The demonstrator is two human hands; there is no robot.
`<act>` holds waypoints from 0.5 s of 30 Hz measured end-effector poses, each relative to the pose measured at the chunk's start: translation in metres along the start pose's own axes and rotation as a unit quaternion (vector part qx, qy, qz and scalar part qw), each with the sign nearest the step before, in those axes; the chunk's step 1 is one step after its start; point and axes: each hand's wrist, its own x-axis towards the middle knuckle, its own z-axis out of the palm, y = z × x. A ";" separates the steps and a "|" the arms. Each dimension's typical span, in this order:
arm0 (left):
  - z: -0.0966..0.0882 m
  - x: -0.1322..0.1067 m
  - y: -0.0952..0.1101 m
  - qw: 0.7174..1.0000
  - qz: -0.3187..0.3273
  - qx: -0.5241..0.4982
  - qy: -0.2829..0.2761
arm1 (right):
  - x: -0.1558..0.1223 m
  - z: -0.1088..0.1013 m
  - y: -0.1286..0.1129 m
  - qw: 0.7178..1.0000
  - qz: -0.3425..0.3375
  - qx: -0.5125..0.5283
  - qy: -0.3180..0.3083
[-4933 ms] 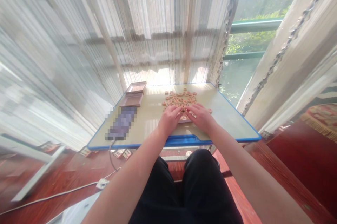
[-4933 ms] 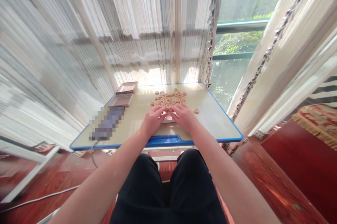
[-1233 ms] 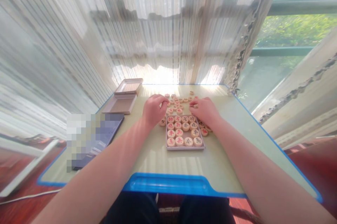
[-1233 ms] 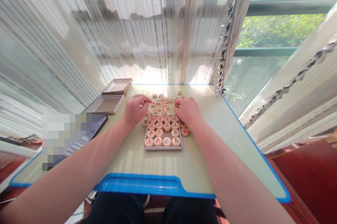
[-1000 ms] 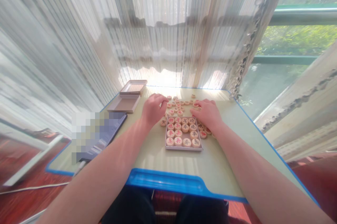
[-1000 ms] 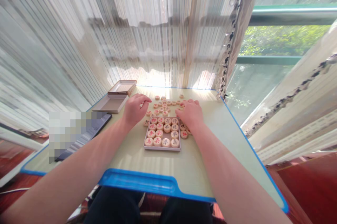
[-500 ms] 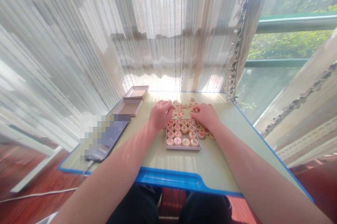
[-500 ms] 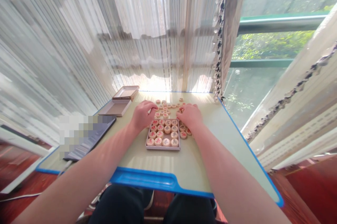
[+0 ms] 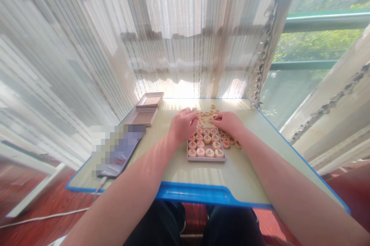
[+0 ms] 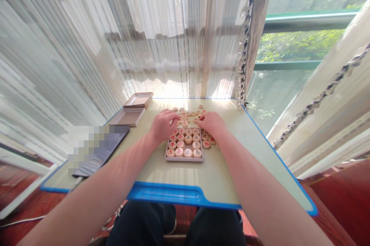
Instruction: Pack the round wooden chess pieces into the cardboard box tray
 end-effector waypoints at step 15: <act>0.000 0.002 0.005 0.999 0.004 0.013 -0.030 | 0.005 0.011 -0.002 0.996 -0.070 -0.022 0.045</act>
